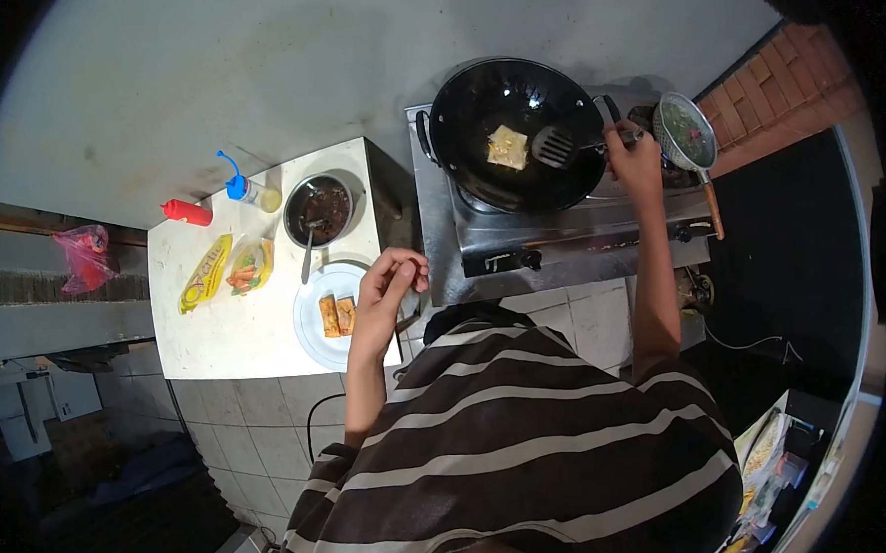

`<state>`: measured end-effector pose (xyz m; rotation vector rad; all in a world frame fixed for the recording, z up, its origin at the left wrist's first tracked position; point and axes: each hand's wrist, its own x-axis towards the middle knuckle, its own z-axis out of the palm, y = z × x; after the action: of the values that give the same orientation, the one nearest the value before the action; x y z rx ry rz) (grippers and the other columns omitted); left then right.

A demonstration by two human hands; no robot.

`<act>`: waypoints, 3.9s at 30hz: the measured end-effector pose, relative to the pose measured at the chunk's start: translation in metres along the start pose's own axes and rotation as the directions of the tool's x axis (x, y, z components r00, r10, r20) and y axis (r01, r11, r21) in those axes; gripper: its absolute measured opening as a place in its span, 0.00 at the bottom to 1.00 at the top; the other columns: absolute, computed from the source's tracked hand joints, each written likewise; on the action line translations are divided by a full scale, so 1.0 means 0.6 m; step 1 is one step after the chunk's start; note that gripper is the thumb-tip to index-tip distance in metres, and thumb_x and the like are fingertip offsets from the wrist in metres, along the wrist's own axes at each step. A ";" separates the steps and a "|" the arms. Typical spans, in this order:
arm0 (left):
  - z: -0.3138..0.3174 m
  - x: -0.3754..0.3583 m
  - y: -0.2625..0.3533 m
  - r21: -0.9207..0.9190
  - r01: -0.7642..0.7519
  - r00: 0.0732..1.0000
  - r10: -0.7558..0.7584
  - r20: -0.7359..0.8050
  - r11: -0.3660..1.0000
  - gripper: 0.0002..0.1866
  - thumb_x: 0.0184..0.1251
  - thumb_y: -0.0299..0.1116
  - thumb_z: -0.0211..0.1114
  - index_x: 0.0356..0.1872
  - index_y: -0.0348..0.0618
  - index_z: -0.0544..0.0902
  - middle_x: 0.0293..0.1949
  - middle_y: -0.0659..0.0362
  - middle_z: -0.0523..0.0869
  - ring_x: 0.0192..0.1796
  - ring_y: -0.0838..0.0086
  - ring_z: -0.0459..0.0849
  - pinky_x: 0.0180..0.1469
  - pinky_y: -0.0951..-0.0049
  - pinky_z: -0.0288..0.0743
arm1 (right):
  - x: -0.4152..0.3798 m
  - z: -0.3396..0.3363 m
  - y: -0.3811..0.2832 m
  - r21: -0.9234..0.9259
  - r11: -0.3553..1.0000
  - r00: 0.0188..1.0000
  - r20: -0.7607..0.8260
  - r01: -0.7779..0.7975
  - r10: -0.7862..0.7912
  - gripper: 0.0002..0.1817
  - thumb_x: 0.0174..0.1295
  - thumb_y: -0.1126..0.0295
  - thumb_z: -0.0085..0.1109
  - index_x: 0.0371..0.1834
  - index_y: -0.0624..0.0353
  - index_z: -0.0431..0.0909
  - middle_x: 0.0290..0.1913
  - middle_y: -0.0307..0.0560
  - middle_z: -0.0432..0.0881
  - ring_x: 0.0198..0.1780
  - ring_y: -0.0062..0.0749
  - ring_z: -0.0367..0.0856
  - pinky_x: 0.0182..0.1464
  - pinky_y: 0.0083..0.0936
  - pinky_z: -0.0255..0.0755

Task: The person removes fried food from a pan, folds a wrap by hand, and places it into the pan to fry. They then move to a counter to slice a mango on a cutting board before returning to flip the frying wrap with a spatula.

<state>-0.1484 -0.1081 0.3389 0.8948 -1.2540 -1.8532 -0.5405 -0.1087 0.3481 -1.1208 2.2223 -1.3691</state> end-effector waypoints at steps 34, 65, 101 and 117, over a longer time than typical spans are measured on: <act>-0.024 -0.016 -0.024 -0.056 0.044 0.997 -0.048 -0.057 0.997 0.10 0.76 0.32 0.54 0.45 0.35 0.77 0.38 0.59 0.78 0.39 0.76 0.76 0.47 0.76 0.71 | 0.114 0.031 0.031 -0.113 0.993 0.968 0.245 -0.021 0.048 0.19 0.65 0.60 0.60 0.26 0.67 0.78 0.16 0.46 0.78 0.16 0.28 0.79 0.19 0.26 0.72; -0.028 -0.012 -0.023 -0.112 0.055 0.998 -0.058 -0.022 0.992 0.09 0.76 0.33 0.54 0.44 0.37 0.77 0.37 0.60 0.79 0.39 0.77 0.76 0.47 0.77 0.70 | 0.086 0.084 0.016 0.098 0.995 0.968 0.251 -0.027 0.001 0.14 0.65 0.61 0.57 0.29 0.60 0.76 0.16 0.40 0.76 0.15 0.21 0.74 0.17 0.22 0.67; -0.032 -0.015 -0.032 -0.151 0.050 0.995 -0.063 -0.079 0.987 0.10 0.76 0.33 0.54 0.45 0.36 0.78 0.37 0.61 0.79 0.39 0.78 0.77 0.46 0.78 0.71 | 0.089 0.111 -0.153 -0.143 0.772 0.776 0.265 0.619 -0.573 0.14 0.59 0.65 0.57 0.25 0.66 0.74 0.20 0.58 0.77 0.28 0.60 0.75 0.39 0.46 0.72; -0.014 0.013 -0.027 -0.125 0.079 0.996 -0.084 -0.032 0.989 0.10 0.76 0.34 0.54 0.44 0.37 0.77 0.37 0.60 0.78 0.38 0.77 0.76 0.46 0.77 0.70 | 0.061 0.092 -0.083 -0.093 0.929 0.919 0.207 0.359 -0.335 0.12 0.61 0.66 0.56 0.25 0.63 0.73 0.18 0.55 0.73 0.21 0.51 0.71 0.29 0.38 0.67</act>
<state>-0.1480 -0.1143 0.3202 0.9200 -1.0818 -1.9467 -0.5080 -0.1821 0.3684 -1.6844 2.0684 -1.1929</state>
